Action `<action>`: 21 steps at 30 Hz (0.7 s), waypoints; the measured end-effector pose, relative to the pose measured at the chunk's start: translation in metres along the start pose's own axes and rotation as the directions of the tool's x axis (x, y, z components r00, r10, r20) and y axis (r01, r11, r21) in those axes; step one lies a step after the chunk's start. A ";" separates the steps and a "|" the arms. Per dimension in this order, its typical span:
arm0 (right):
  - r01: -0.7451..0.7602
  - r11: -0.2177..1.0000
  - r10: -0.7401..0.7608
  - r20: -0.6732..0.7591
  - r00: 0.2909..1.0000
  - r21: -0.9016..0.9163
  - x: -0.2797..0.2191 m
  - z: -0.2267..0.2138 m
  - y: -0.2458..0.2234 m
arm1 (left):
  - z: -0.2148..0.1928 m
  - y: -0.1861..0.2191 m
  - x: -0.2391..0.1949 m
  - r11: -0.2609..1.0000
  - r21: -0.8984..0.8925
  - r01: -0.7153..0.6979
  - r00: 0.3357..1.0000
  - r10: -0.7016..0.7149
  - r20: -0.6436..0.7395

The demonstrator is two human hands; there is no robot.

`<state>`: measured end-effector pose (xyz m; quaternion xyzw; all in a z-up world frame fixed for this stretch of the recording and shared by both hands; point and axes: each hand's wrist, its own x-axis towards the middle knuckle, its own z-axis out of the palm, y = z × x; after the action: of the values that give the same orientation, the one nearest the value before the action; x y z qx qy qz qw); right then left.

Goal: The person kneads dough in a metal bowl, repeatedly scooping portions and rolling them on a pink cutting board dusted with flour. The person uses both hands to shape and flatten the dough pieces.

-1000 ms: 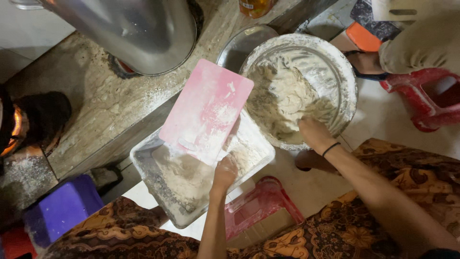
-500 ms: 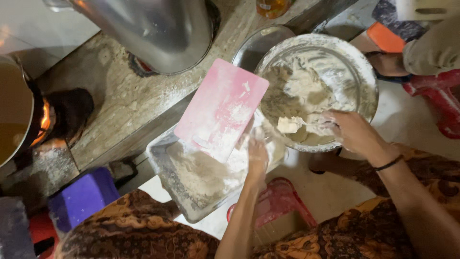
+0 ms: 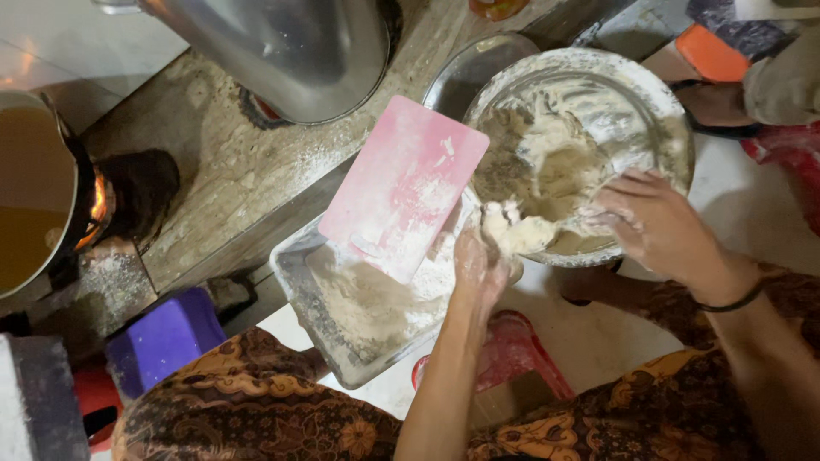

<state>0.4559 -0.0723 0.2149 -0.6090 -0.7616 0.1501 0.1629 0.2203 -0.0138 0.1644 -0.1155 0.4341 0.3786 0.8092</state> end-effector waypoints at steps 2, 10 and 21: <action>0.050 0.999 -0.050 0.037 0.998 0.006 0.010 0.006 -0.013 | 0.005 -0.004 0.000 0.970 -0.222 -0.098 0.988 0.121 0.095; -0.252 0.925 0.321 0.232 0.918 -0.286 -0.004 0.095 0.043 | -0.036 0.024 0.005 0.843 -0.053 -0.536 0.842 0.538 0.042; -0.427 0.871 0.401 0.150 0.904 0.245 0.063 0.073 -0.141 | -0.064 0.029 -0.004 0.922 0.053 -0.385 0.921 0.387 -0.049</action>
<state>0.2878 -0.0430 0.2128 -0.7219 -0.5924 0.3132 0.1727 0.1588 -0.0290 0.1335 -0.0215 0.4797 0.5177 0.7080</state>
